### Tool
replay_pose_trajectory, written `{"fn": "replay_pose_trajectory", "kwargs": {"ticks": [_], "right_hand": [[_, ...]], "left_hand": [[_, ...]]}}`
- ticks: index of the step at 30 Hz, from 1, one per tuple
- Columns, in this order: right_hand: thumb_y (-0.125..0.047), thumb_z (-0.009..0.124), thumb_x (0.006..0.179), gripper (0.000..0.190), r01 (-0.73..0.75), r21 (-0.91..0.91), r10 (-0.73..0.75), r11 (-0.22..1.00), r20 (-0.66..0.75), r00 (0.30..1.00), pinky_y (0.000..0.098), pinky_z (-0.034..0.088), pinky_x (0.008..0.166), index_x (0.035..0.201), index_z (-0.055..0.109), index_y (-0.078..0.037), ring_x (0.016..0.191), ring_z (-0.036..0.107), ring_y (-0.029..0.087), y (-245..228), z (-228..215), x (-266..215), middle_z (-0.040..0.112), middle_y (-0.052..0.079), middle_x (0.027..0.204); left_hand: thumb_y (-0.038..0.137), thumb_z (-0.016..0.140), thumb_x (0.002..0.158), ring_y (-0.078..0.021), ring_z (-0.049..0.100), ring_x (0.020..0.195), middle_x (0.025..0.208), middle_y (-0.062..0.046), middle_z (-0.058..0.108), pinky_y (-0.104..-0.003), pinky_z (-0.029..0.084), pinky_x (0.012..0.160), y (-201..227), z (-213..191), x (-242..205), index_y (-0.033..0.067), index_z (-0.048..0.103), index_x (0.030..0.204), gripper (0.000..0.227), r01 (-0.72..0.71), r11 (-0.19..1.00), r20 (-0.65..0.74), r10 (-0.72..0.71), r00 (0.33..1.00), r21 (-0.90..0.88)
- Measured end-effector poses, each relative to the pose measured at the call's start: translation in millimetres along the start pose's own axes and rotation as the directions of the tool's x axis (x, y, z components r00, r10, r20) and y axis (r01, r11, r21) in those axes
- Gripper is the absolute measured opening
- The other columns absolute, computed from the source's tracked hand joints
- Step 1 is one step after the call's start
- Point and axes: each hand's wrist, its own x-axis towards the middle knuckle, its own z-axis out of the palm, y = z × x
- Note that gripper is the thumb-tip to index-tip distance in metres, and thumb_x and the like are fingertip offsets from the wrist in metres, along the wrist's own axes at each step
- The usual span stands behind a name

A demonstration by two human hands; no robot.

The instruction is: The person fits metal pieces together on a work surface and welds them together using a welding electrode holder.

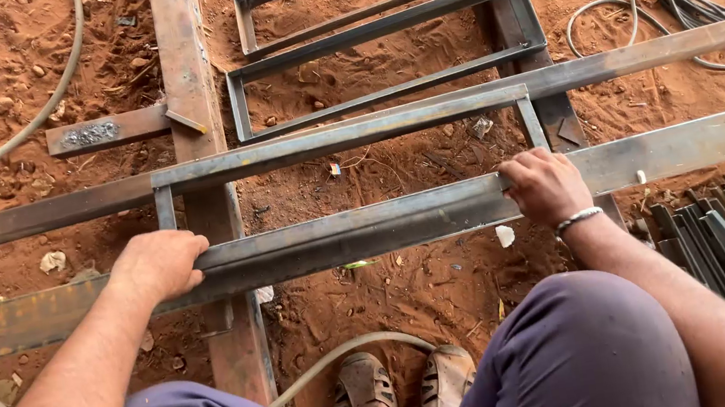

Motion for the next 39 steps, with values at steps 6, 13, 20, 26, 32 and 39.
{"fn": "replay_pose_trajectory", "kwargs": {"ticks": [6, 13, 20, 26, 32, 39], "right_hand": [[-0.025, 0.078, 0.081, 0.037, 0.001, -0.058, -0.001, 0.998, -0.005, 1.0, 0.041, 0.055, 0.094, 0.117, 0.071, -0.018, 0.115, 0.065, 0.023, -3.0, -3.2, -2.8, 0.073, 0.0, 0.116], [-0.023, 0.074, 0.087, 0.031, -0.004, -0.125, 0.0, 0.992, -0.03, 1.0, 0.0373, 0.057, 0.093, 0.117, 0.072, -0.021, 0.114, 0.067, 0.02, -3.2, 1.5, 0.6, 0.074, -0.002, 0.116], [-0.026, 0.076, 0.086, 0.032, -0.062, -0.078, 0.062, 0.995, 0.002, 0.998, 0.0366, 0.059, 0.091, 0.118, 0.072, -0.022, 0.116, 0.067, 0.019, -5.2, -1.9, 2.0, 0.074, -0.003, 0.118], [-0.023, 0.081, 0.077, 0.045, -0.026, 0.066, 0.033, 0.997, -0.102, 0.994, 0.04, 0.057, 0.092, 0.12, 0.071, -0.015, 0.116, 0.065, 0.026, -6.0, -16.9, -1.7, 0.071, 0.006, 0.124], [-0.027, 0.08, 0.089, 0.035, -0.319, 0.648, 0.459, 0.691, -0.052, 0.887, 0.0384, 0.055, 0.095, 0.11, 0.065, -0.004, 0.111, 0.067, 0.025, 28.8, -11.7, -102.1, 0.072, 0.011, 0.13], [-0.066, 0.072, 0.077, 0.098, -0.22, 0.877, 0.371, -0.427, 0.391, 0.842, 0.0354, 0.037, 0.116, 0.151, 0.044, -0.01, 0.14, 0.05, 0.014, -72.9, -92.4, -273.7, 0.048, 0.005, 0.157]], "left_hand": [[0.034, 0.076, 0.087, -0.0227, 0.066, 0.117, 0.117, 0.0, 0.07, -0.04, 0.057, 0.1, 4.7, -1.2, -2.6, 0.0201, 0.068, 0.111, 0.029, 0.022, 0.998, -0.011, -0.023, 1.0, -0.06], [0.035, 0.074, 0.091, -0.022, 0.066, 0.117, 0.116, 0.0, 0.07, -0.04, 0.056, 0.1, 9.1, -7.9, -9.2, 0.0202, 0.067, 0.113, 0.028, 0.063, 0.996, 0.019, -0.062, 0.998, -0.068], [0.037, 0.075, 0.09, -0.0218, 0.065, 0.119, 0.118, 0.0, 0.069, -0.04, 0.056, 0.101, 7.4, -6.3, -6.6, 0.0204, 0.067, 0.113, 0.03, 0.057, 0.995, 0.011, -0.056, 0.998, -0.079], [0.043, 0.076, 0.086, -0.0236, 0.065, 0.119, 0.12, 0.0, 0.069, -0.041, 0.057, 0.1, -0.6, 6.1, -3.1, 0.0211, 0.067, 0.116, 0.038, 0.031, 0.995, -0.028, -0.034, 0.999, -0.096], [0.061, 0.067, 0.082, -0.0286, 0.066, 0.12, 0.131, -0.005, 0.068, -0.044, 0.057, 0.097, -29.8, 60.4, 34.3, 0.0198, 0.065, 0.13, 0.064, -0.126, 0.954, -0.372, 0.016, 0.928, -0.273], [0.028, 0.08, 0.092, -0.022, 0.071, 0.075, 0.087, -0.013, 0.073, -0.033, 0.058, 0.074, -107.2, 195.2, 106.9, 0.0016, 0.078, 0.113, 0.035, -0.245, 0.725, -0.503, -0.159, 0.85, -0.644]]}}
